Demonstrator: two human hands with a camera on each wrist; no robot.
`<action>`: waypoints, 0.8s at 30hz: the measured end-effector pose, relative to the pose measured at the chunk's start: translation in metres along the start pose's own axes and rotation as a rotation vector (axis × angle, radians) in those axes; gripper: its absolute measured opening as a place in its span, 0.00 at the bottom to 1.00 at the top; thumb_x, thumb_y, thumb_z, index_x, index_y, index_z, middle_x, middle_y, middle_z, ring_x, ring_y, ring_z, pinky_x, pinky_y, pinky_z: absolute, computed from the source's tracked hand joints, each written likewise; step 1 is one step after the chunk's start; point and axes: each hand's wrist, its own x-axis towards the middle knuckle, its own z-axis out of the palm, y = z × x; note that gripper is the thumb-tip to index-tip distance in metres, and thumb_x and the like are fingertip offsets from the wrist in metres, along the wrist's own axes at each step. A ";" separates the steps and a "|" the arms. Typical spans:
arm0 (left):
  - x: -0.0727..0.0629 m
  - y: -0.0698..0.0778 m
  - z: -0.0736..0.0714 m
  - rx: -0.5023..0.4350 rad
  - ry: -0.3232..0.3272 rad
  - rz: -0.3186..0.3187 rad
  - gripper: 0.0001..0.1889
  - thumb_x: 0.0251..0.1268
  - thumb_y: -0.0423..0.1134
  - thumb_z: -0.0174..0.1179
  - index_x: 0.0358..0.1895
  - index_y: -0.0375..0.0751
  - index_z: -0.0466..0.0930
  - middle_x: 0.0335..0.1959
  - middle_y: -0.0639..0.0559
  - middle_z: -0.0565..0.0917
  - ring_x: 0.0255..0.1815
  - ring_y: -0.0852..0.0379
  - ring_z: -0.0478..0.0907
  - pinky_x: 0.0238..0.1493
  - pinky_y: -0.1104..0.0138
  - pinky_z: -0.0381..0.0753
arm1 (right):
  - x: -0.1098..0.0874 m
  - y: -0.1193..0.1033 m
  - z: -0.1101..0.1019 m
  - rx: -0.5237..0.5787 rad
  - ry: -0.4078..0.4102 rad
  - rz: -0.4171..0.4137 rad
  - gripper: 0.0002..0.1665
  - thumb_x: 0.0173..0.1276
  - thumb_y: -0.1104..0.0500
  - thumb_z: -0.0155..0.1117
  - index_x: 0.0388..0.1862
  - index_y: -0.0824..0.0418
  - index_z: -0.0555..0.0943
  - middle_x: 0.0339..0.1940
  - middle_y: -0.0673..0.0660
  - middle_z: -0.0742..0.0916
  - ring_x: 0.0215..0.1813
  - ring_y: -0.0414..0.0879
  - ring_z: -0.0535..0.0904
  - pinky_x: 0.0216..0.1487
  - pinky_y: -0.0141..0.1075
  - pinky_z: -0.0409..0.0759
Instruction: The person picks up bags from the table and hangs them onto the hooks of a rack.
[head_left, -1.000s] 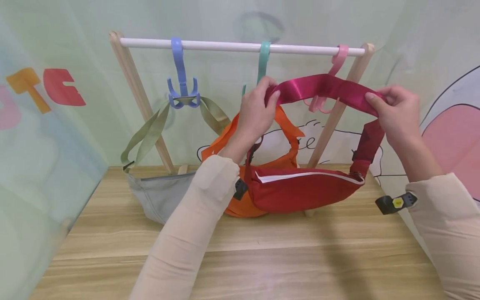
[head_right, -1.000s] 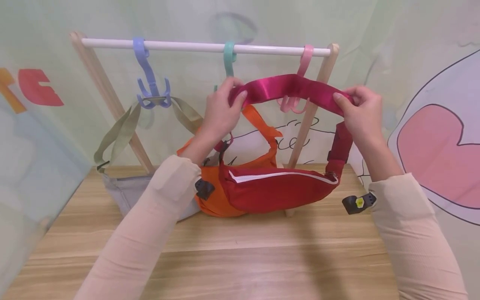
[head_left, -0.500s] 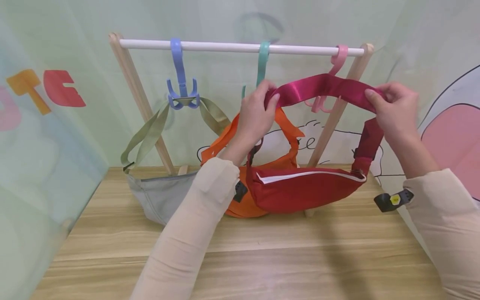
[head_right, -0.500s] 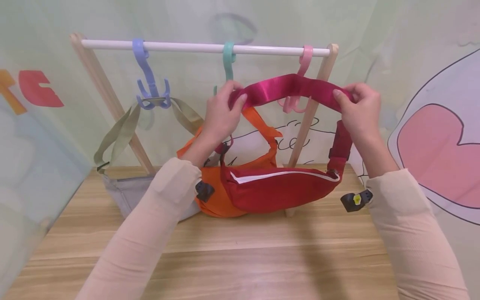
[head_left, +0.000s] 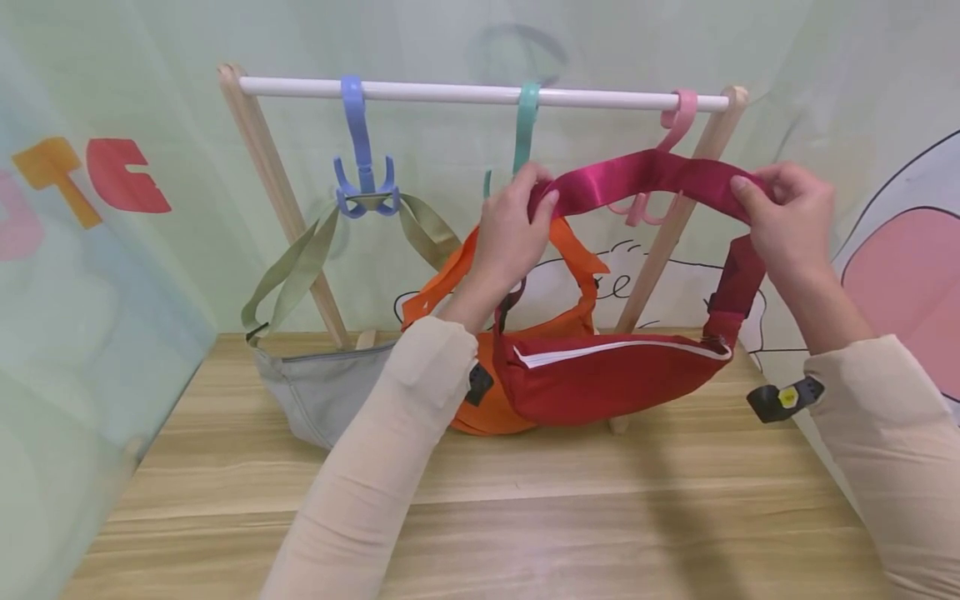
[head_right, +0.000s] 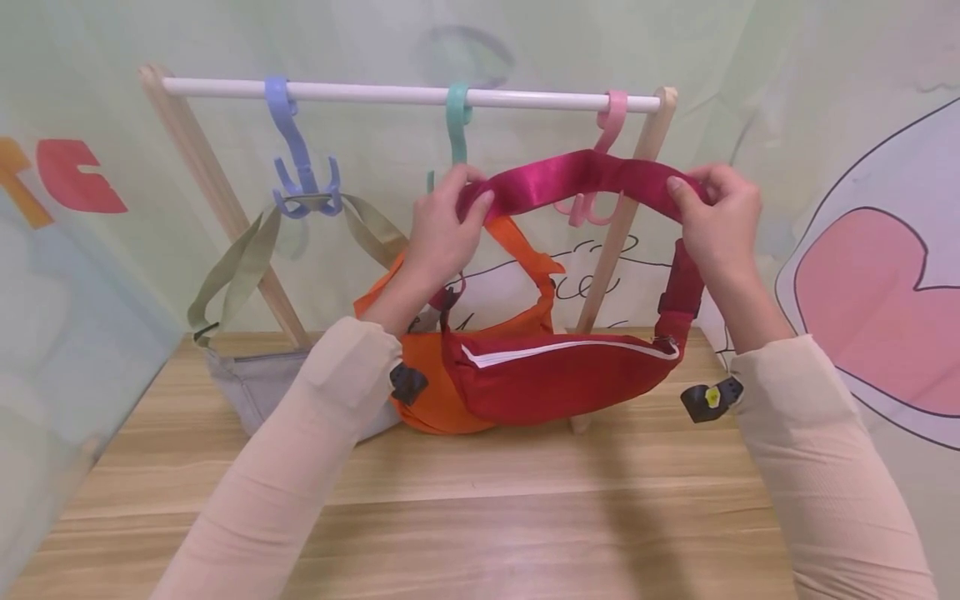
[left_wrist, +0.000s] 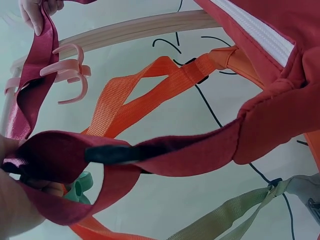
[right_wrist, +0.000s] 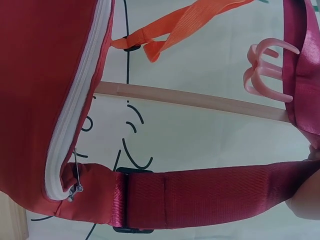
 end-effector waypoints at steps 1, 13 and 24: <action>0.000 0.000 0.000 0.000 0.000 0.000 0.12 0.66 0.39 0.52 0.49 0.39 0.71 0.44 0.47 0.80 0.42 0.55 0.77 0.41 0.71 0.75 | 0.000 0.000 0.000 0.001 0.002 0.000 0.04 0.61 0.58 0.63 0.26 0.50 0.80 0.15 0.42 0.80 0.20 0.33 0.74 0.19 0.23 0.69; 0.000 -0.002 0.001 -0.017 -0.005 -0.012 0.11 0.66 0.39 0.53 0.49 0.40 0.71 0.45 0.48 0.80 0.42 0.56 0.77 0.42 0.72 0.75 | 0.000 0.003 0.002 -0.062 0.001 0.010 0.01 0.61 0.57 0.63 0.30 0.50 0.80 0.17 0.43 0.79 0.25 0.34 0.73 0.27 0.24 0.69; 0.000 -0.005 0.001 -0.067 -0.039 0.022 0.14 0.66 0.37 0.53 0.53 0.43 0.68 0.47 0.47 0.80 0.43 0.56 0.78 0.42 0.72 0.76 | 0.000 0.003 0.000 -0.042 -0.036 0.025 0.08 0.61 0.57 0.63 0.39 0.57 0.79 0.18 0.43 0.80 0.24 0.35 0.74 0.23 0.23 0.71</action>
